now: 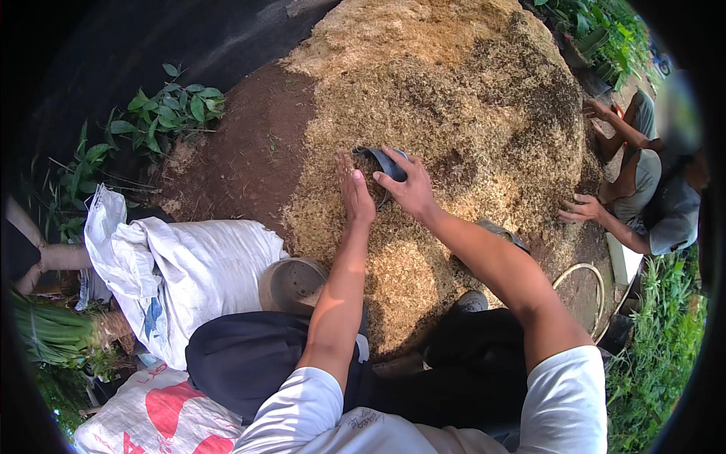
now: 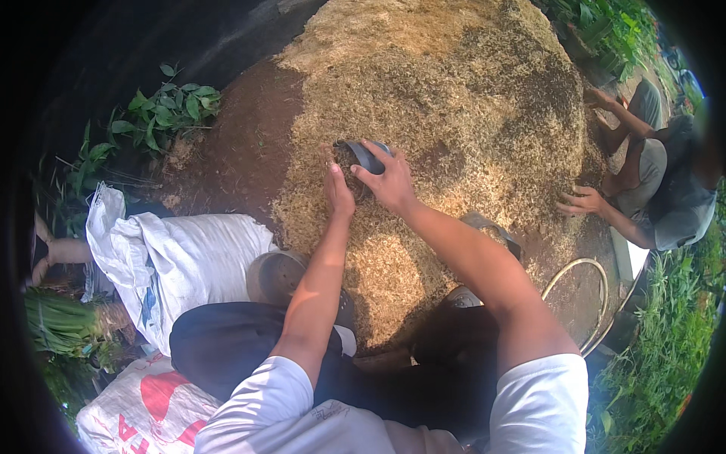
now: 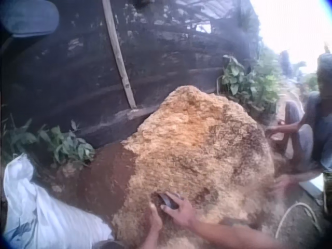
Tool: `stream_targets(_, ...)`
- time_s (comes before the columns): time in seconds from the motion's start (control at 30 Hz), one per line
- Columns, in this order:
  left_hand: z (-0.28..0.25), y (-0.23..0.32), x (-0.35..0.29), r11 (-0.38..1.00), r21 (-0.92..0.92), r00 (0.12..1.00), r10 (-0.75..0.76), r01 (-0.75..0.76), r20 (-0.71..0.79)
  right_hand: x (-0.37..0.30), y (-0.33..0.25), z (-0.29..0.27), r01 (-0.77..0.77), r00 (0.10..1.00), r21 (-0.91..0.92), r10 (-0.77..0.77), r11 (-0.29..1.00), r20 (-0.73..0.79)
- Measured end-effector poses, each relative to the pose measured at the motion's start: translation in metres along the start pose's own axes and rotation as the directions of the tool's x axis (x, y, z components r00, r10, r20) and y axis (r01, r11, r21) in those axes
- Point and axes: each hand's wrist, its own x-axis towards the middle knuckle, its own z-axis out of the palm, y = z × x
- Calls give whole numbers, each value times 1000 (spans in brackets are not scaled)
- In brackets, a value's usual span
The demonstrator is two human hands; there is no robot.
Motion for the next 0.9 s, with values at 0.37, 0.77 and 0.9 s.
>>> stream_targets(0.37,0,86,-29,980,193,999,38,-44,34,-63,-50,-170,-329,944,486,276,810,179)
stream_targets(0.77,99,182,-150,823,568,705,-395,-13,589,-237,35,-257,-186,912,-263,67,946,-404)
stream_targets(0.9,110,163,-162,866,499,722,-318,-44,615,-252,49,-250,-8,941,-496,-161,868,-297)
